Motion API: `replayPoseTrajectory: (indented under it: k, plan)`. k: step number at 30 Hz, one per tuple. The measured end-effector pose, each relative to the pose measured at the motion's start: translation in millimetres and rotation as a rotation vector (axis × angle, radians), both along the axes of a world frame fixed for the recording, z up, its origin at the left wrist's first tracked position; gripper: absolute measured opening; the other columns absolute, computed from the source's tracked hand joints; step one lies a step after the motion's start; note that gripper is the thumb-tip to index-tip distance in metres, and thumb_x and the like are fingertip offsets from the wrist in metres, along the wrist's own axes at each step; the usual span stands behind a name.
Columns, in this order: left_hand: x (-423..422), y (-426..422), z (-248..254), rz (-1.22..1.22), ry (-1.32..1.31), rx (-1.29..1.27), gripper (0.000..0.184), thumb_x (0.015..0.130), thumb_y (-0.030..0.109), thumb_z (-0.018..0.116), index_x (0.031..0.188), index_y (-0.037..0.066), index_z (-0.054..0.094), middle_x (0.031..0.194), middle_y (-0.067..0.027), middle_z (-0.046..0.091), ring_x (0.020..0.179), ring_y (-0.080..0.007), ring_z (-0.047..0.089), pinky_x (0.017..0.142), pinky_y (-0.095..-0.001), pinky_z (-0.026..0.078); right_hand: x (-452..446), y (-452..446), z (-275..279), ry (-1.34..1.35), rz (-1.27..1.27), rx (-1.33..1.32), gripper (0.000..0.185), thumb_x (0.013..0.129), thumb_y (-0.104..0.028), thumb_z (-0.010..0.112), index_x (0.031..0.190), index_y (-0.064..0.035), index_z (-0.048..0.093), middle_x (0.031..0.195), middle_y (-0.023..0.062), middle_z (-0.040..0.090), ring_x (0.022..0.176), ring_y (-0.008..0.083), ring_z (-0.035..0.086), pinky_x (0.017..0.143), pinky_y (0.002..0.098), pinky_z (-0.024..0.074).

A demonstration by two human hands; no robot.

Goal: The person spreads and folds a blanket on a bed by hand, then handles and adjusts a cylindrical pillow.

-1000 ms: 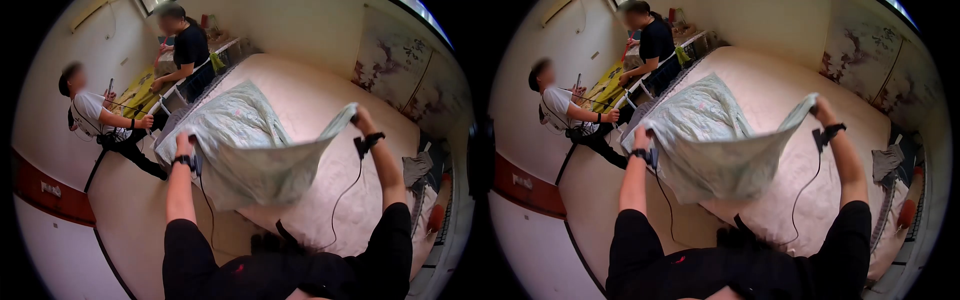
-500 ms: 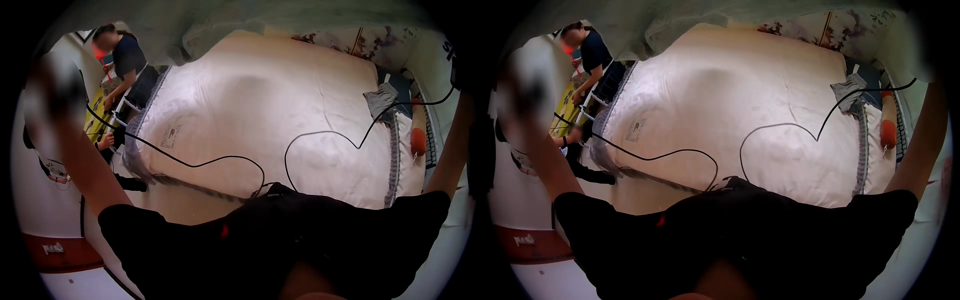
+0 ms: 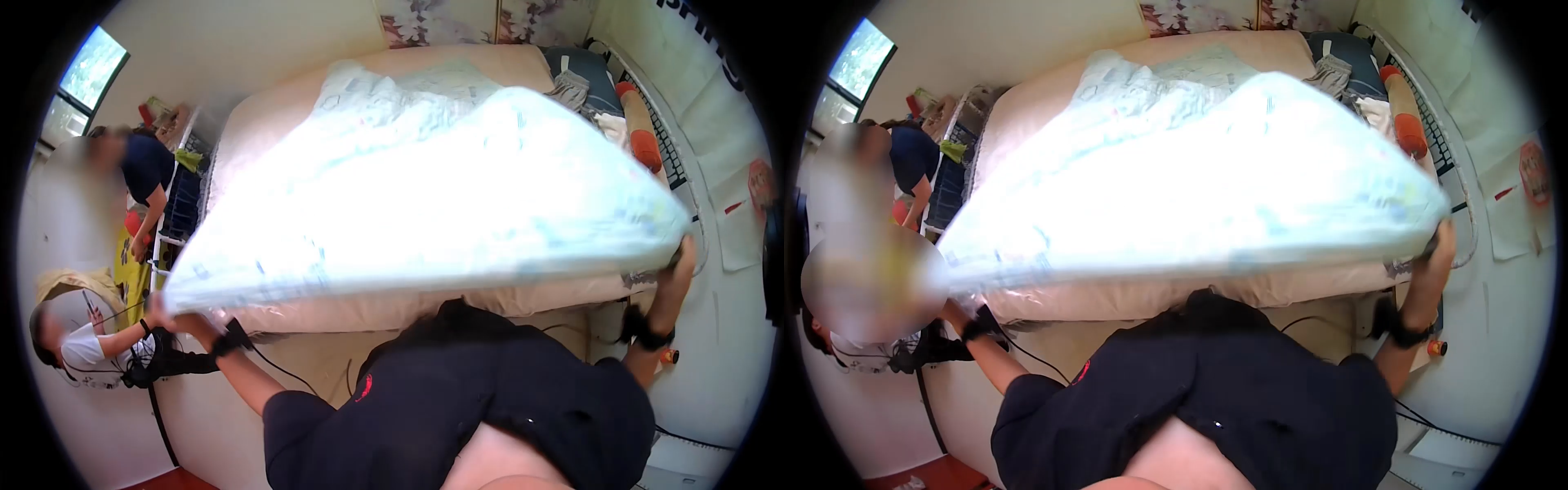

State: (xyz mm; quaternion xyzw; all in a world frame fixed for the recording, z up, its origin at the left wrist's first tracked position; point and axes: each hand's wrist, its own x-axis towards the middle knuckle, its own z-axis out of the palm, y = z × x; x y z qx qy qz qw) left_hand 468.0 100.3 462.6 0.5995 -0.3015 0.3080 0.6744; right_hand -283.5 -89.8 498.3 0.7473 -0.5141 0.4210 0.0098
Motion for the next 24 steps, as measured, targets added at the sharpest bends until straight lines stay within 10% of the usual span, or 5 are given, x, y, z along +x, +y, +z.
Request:
replayPoseTrajectory:
  k: [2, 10, 16, 20, 24]
  plan:
    - [-17.4, 38.5, -79.5, -0.092, 0.318, -0.062, 0.040, 0.082, 0.033, 0.039, 0.105, 0.002, 0.048, 0.107, -0.0133, 0.047, 0.098, -0.0268, 0.047, 0.084, -0.0431, 0.039, 7.9, 40.3, -58.1, -1.160, -0.217, 0.344, 0.030, 0.082, -0.014, 0.042, 0.106, 0.0038, 0.050, 0.100, 0.0088, 0.052, 0.089, 0.0171, 0.049, 0.078, 0.0283, 0.0396]
    - [-154.7, 173.8, -316.8, 0.342, 1.409, -0.102, 0.036, 0.080, 0.036, 0.041, 0.094, 0.004, 0.050, 0.095, -0.0092, 0.050, 0.081, -0.0221, 0.048, 0.070, -0.0367, 0.040, -28.3, 192.8, -329.4, -0.186, -0.690, 1.202, 0.032, 0.069, -0.011, 0.041, 0.092, 0.0052, 0.056, 0.089, 0.0267, 0.057, 0.088, 0.0435, 0.050, 0.074, 0.0423, 0.0400]
    - [-118.1, 177.1, -421.2, -0.053, 2.132, 0.201, 0.028, 0.086, 0.031, 0.036, 0.092, 0.007, 0.049, 0.088, -0.0101, 0.057, 0.062, -0.0177, 0.048, 0.055, -0.0327, 0.043, -2.9, 128.8, -326.2, -0.642, -0.537, 2.166, 0.016, 0.071, -0.007, 0.047, 0.056, -0.0055, 0.044, 0.049, 0.0041, 0.038, 0.041, 0.0125, 0.036, 0.038, 0.0272, 0.0275]
    - [-55.7, -48.0, -452.2, -0.590, 2.032, 0.604, 0.021, 0.083, 0.016, 0.031, 0.076, 0.003, 0.046, 0.093, -0.0211, 0.060, 0.040, -0.0117, 0.040, 0.042, -0.0253, 0.040, 13.3, -65.1, -358.0, -0.413, -0.326, 2.003, 0.011, 0.078, -0.012, 0.046, 0.070, -0.0069, 0.051, 0.057, 0.0024, 0.044, 0.048, 0.0138, 0.043, 0.043, 0.0284, 0.0385]
    - [17.7, -375.3, -230.7, -1.052, 1.195, 0.564, 0.021, 0.084, 0.014, 0.039, 0.089, 0.000, 0.052, 0.089, -0.0140, 0.062, 0.058, -0.0147, 0.053, 0.055, -0.0259, 0.047, 51.5, -374.8, -214.5, -0.963, -0.090, 0.821, 0.017, 0.079, -0.017, 0.050, 0.084, -0.0033, 0.058, 0.075, 0.0056, 0.056, 0.070, 0.0177, 0.056, 0.064, 0.0321, 0.0477]
